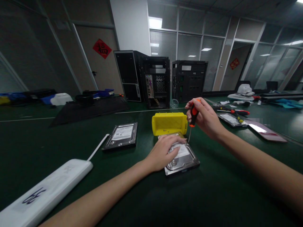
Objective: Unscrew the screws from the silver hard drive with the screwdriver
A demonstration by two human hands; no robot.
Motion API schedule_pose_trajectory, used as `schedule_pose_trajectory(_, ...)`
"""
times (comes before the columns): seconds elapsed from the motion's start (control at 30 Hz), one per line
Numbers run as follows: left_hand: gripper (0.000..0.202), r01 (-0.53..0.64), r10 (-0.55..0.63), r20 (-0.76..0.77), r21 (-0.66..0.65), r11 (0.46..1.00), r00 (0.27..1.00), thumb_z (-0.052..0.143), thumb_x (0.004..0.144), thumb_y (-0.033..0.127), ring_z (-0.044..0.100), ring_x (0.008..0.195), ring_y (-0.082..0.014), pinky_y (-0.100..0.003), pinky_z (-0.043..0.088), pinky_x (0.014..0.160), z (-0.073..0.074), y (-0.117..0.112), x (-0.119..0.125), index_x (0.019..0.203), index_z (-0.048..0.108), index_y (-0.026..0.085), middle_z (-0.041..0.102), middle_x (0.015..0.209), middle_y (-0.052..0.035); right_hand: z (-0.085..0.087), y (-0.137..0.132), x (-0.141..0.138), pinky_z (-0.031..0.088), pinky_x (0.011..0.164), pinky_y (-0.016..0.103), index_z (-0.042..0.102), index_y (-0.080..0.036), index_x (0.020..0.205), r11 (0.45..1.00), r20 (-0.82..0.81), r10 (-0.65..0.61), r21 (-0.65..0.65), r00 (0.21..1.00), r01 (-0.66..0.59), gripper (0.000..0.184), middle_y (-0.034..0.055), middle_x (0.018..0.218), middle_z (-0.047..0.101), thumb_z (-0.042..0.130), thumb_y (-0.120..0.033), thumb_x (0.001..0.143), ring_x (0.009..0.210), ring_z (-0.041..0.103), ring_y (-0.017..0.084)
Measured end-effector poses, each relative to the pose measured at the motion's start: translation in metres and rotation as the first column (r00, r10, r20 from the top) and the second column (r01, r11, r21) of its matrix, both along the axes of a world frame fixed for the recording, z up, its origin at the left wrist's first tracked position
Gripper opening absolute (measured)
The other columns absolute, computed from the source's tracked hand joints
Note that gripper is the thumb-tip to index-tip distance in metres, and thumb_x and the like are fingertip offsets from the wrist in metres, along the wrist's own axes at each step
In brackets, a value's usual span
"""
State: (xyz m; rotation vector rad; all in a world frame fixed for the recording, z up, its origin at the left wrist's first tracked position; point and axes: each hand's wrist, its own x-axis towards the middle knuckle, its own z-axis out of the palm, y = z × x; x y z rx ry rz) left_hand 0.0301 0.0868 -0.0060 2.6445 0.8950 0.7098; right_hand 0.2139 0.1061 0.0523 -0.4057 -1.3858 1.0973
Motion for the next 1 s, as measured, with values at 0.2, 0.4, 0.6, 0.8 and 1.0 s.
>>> schedule_pose_trajectory(0.2, 0.031, 0.002, -0.002, 0.017, -0.006, 1.000, 1.000, 0.044, 0.086, 0.016, 0.048, 0.114, -0.0208, -0.040, 0.032, 0.098, 0.000, -0.001, 0.001, 0.114, 0.052, 0.027, 0.058, 0.122, 0.0004, -0.002, 0.001, 0.001, 0.041, 0.058, 0.021, 0.045, -0.024, 0.087, 1.000, -0.004, 0.013, -0.026, 1.000, -0.013, 0.015, -0.0029, 0.078, 0.054, 0.055, -0.034, 0.082, 0.061, 0.049, 0.007)
schedule_pose_trajectory(0.4, 0.031, 0.003, -0.003, 0.011, -0.009, 1.000, 1.000, 0.043, 0.087, 0.017, 0.047, 0.114, -0.0214, -0.042, 0.032, 0.098, 0.001, -0.001, 0.001, 0.115, 0.052, 0.028, 0.057, 0.122, 0.0004, -0.001, 0.001, 0.002, 0.036, 0.051, 0.022, 0.049, -0.030, 0.103, 1.000, 0.018, -0.013, 0.005, 1.000, 0.013, 0.021, -0.0047, 0.067, 0.041, 0.049, -0.038, 0.084, 0.053, 0.038, 0.008)
schedule_pose_trajectory(0.6, 0.032, 0.002, -0.002, 0.011, -0.009, 1.000, 1.000, 0.044, 0.087, 0.015, 0.047, 0.114, -0.0199, -0.040, 0.032, 0.097, 0.001, -0.001, 0.001, 0.115, 0.051, 0.028, 0.057, 0.122, 0.0012, -0.001, 0.000, 0.002, 0.041, 0.062, 0.024, 0.051, -0.025, 0.102, 1.000, -0.001, 0.008, 0.016, 1.000, -0.008, 0.025, -0.0024, 0.070, 0.045, 0.037, -0.041, 0.088, 0.057, 0.042, 0.010)
schedule_pose_trajectory(0.8, 0.032, 0.007, -0.007, 0.011, -0.007, 1.000, 1.000, 0.044, 0.087, 0.015, 0.047, 0.114, -0.0200, -0.041, 0.032, 0.097, 0.001, -0.001, 0.001, 0.115, 0.051, 0.028, 0.057, 0.123, 0.0011, -0.001, 0.004, 0.007, 0.042, 0.062, 0.022, 0.053, -0.023, 0.093, 1.000, 0.002, 0.018, -0.004, 1.000, -0.018, 0.017, -0.0008, 0.078, 0.052, 0.044, -0.036, 0.087, 0.063, 0.050, 0.009)
schedule_pose_trajectory(1.0, 0.030, 0.012, -0.012, 0.014, -0.014, 1.000, 1.000, 0.044, 0.087, 0.016, 0.047, 0.114, -0.0198, -0.040, 0.032, 0.097, 0.002, -0.001, 0.000, 0.114, 0.052, 0.027, 0.057, 0.122, 0.0007, 0.001, 0.007, 0.011, 0.047, 0.068, 0.024, 0.048, -0.024, 0.088, 1.000, -0.010, 0.001, -0.022, 1.000, -0.001, 0.010, -0.0015, 0.085, 0.057, 0.054, -0.029, 0.082, 0.066, 0.054, 0.008)
